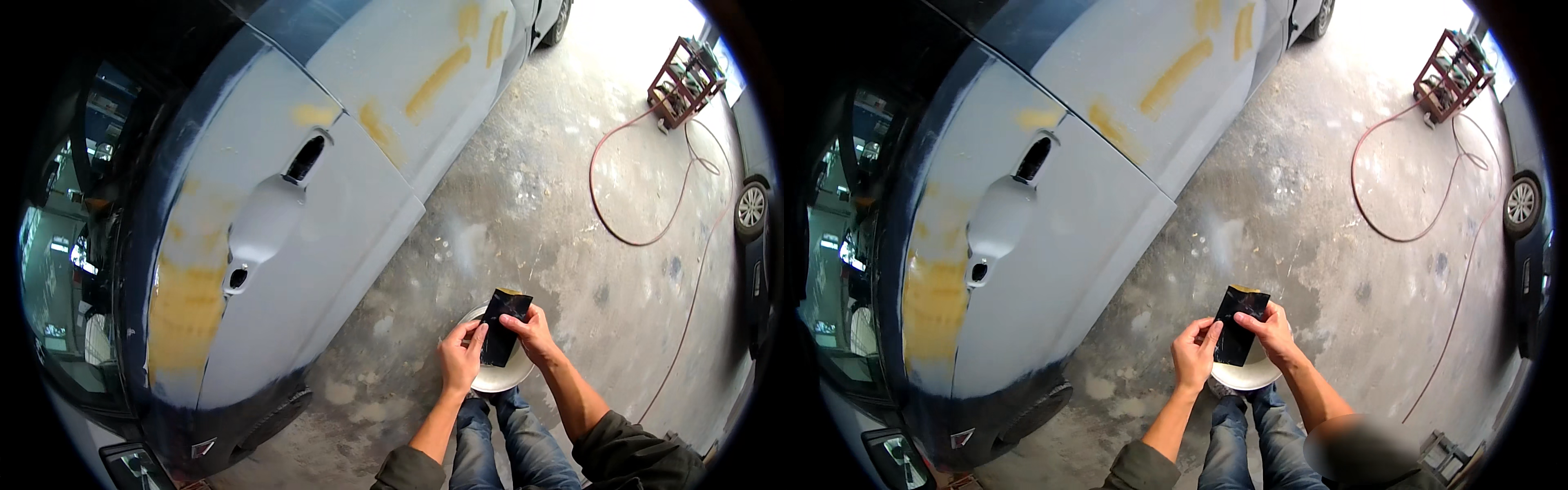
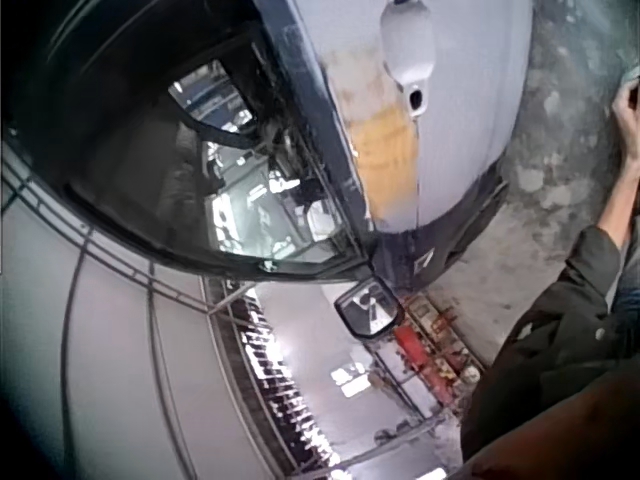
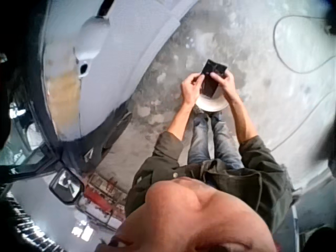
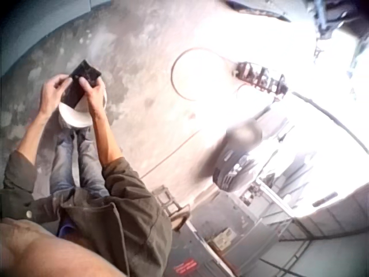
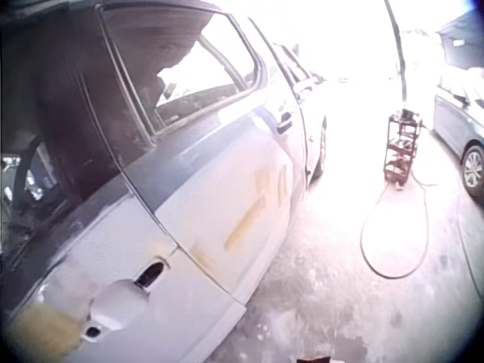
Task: The person sands the rear quarter panel and door area of a blue car using a sanding block, repeatedly dipping it into a bucket of water. The person works around the taillight and side mirror, smoothing the surface in preparation for further bodywork.
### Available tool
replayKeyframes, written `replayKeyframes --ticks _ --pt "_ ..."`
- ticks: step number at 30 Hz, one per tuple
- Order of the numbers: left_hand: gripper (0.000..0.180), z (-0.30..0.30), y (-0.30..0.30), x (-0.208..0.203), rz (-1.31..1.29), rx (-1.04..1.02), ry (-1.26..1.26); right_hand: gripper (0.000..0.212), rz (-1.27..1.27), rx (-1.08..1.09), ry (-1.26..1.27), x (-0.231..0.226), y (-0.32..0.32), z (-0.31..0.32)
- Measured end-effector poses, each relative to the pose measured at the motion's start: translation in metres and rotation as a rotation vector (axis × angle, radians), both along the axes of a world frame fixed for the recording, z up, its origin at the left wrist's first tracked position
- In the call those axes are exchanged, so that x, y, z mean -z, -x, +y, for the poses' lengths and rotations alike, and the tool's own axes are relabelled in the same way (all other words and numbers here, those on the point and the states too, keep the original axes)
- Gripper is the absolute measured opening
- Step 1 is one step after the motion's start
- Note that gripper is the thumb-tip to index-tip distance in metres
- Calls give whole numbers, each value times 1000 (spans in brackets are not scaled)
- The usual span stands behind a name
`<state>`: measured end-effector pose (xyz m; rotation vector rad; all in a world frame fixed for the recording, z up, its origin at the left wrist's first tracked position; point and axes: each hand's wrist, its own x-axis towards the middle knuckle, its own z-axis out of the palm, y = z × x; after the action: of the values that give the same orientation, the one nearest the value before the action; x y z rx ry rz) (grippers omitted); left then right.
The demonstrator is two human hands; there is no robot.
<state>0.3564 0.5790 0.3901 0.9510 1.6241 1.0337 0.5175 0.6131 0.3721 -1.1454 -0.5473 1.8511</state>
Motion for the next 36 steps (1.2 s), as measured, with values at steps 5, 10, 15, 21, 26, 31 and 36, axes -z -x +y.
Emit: replayKeyframes --ticks 5,10,15,21,26,31,36 --pt "25 -2 -2 -11 -63 -5 -56 27 147 39 53 -29 5 6" --pt "31 12 15 -59 110 10 -49 19 -194 81 -228 -77 22 15" --pt "30 32 17 -104 263 6 -352 17 -196 150 -324 -115 16 40" --pt "29 76 39 -148 80 15 -417 40 -560 -95 -511 -177 39 68" --pt "22 110 54 -172 244 -75 -649 47 -640 45 -439 -204 68 76" --pt "24 132 86 -182 255 -29 -662 29 -480 57 -367 -239 112 80" --pt "25 147 112 -201 114 64 -657 26 -449 4 -312 -254 126 90"
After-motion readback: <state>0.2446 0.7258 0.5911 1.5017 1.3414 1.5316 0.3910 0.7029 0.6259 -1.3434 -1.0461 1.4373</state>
